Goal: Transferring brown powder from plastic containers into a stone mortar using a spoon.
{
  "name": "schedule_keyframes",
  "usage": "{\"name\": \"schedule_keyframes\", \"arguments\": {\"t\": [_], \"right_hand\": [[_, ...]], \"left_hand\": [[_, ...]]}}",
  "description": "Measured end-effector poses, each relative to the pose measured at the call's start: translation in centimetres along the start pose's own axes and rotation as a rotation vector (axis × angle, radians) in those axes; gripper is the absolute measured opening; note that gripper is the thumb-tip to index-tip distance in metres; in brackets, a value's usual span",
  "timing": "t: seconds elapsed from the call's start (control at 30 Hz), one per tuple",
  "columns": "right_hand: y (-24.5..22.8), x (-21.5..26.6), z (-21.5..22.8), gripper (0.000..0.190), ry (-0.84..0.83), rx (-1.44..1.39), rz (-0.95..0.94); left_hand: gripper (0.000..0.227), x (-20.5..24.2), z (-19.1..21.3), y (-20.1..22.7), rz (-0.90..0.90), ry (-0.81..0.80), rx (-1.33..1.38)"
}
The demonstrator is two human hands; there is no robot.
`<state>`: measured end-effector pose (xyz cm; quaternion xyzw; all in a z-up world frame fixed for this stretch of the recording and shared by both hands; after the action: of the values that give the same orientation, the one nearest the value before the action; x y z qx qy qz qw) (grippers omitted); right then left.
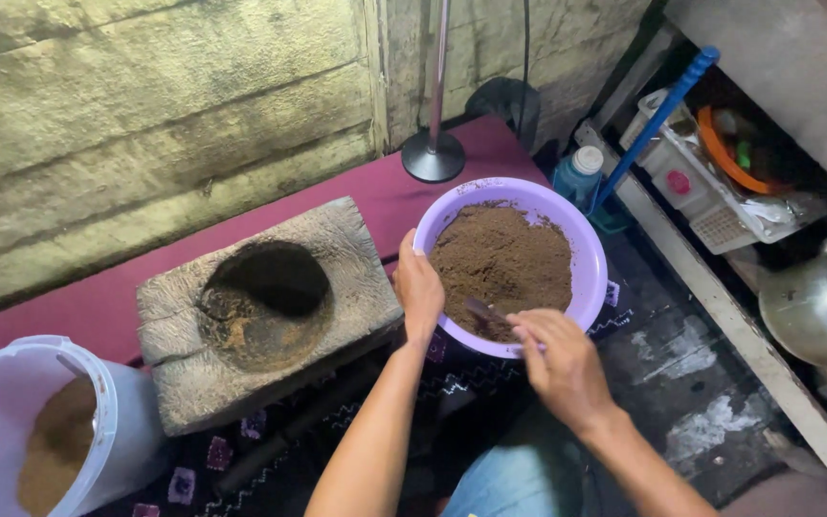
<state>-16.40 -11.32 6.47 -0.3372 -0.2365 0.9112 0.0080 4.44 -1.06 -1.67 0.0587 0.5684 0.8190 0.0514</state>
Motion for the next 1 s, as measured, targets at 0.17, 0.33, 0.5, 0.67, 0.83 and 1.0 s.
{"name": "schedule_keyframes", "arguments": {"t": [0.17,0.33,0.5,0.67,0.83,1.0], "right_hand": [[2.0,0.0,-1.8,0.014,-0.012,0.028,-0.05],[8.2,-4.5,2.7,0.013,0.023,0.158,-0.055],[20.9,-6.9,-1.8,0.023,-0.094,0.204,-0.345],[15.3,-8.8,-4.6,0.02,-0.138,-0.079,-0.374],[10.6,-6.2,-4.8,0.022,-0.307,0.041,0.06],[8.8,-3.7,-0.5,0.023,-0.323,0.239,0.351]], "left_hand": [[0.045,-0.1,-0.1,-0.6,0.006,-0.007,-0.009],[0.045,-0.2,-0.2,-0.4,0.022,-0.029,-0.012],[0.046,-0.1,0.1,0.1,0.02,-0.039,0.004],[0.047,0.7,0.9,1.7,0.029,-0.06,0.006],[0.046,0.4,0.9,1.4,0.007,-0.052,-0.01],[0.046,0.3,0.6,0.6,0.017,-0.051,0.003]]}}
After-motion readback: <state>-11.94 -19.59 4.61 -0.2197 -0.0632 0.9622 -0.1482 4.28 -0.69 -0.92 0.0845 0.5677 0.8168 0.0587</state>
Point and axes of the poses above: each hand's wrist, its own x-axis away from the middle knuckle, its own z-axis out of the back of the hand, y = z × x, the point moved 4 cm from there along -x, towards the middle knuckle, and after that the axes turned 2 degrees about z, right-handed, at the moved point
